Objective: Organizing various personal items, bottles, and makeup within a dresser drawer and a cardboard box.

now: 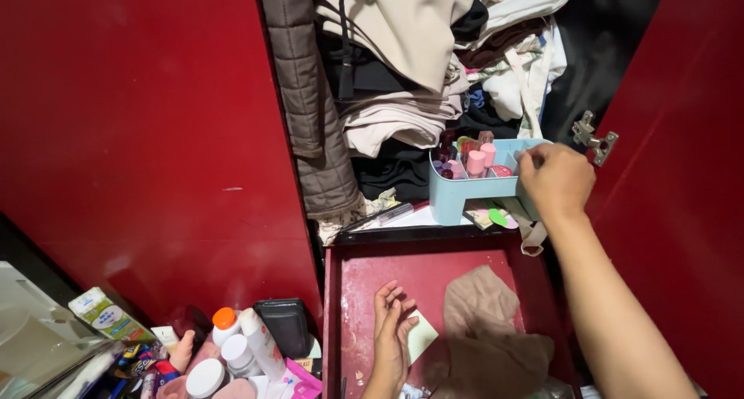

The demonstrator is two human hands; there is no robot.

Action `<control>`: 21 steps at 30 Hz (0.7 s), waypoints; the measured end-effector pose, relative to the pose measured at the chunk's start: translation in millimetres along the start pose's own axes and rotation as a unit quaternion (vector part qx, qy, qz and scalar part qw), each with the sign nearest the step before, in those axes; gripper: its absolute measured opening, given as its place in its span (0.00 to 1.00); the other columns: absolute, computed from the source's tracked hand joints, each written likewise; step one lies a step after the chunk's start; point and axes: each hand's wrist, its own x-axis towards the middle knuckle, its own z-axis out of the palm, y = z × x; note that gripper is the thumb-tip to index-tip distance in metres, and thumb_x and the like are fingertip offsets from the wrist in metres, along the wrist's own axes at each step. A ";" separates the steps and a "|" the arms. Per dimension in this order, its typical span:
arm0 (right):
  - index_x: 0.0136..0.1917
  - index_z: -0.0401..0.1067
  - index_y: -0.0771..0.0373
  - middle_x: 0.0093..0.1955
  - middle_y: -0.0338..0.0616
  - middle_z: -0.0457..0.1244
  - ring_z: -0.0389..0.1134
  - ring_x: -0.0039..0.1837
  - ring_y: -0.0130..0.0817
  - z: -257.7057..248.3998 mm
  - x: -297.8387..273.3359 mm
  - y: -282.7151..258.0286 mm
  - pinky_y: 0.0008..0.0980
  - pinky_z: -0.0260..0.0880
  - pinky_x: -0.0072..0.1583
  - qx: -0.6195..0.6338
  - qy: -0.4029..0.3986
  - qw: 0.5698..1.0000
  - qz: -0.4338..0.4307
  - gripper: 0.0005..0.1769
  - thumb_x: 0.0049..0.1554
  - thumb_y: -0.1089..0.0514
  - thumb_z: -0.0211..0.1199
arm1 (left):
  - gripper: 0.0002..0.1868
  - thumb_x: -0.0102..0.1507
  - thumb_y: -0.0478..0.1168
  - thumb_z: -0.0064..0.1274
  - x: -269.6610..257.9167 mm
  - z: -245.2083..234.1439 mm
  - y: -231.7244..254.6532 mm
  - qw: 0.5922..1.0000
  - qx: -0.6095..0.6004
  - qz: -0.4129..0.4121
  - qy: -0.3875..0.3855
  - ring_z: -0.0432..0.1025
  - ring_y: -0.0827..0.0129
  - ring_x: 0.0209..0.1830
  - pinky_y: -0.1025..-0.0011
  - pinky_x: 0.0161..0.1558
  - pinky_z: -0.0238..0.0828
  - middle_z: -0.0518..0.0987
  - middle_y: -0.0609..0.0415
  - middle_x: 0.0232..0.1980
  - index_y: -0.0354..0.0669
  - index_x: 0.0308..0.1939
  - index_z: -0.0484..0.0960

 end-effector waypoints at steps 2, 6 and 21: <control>0.44 0.83 0.58 0.38 0.49 0.68 0.70 0.46 0.49 -0.4 -0.2 0.3 0.48 0.69 0.51 -0.072 0.001 0.997 -0.028 0.09 0.54 0.52 0.73 | 0.24 0.67 0.44 0.43 0.2 0.0 0.0 1.000 0.003 -0.002 0.003 0.68 0.68 0.56 0.70 0.52 0.69 0.67 0.53 0.62 0.48 0.67 0.65; 0.45 0.84 0.58 0.44 0.50 0.69 0.68 0.51 0.54 12.3 -1.6 34.3 0.47 0.68 0.59 -0.034 -0.023 0.998 -0.049 0.08 0.55 0.53 0.71 | 0.23 0.67 0.44 0.43 0.2 -1.6 0.3 1.000 0.001 -0.001 0.002 0.68 0.68 0.55 0.70 0.51 0.69 0.68 0.53 0.62 0.48 0.67 0.66; 0.58 0.78 0.55 0.52 0.45 0.69 0.72 0.53 0.38 52.7 -258.7 -72.8 0.35 0.75 0.54 0.240 -0.677 0.694 -0.039 0.28 0.41 0.60 0.74 | 0.19 0.71 0.43 0.45 30.4 -60.6 35.3 0.984 -0.013 0.162 0.067 0.74 0.71 0.43 0.73 0.44 0.72 0.77 0.53 0.48 0.41 0.64 0.67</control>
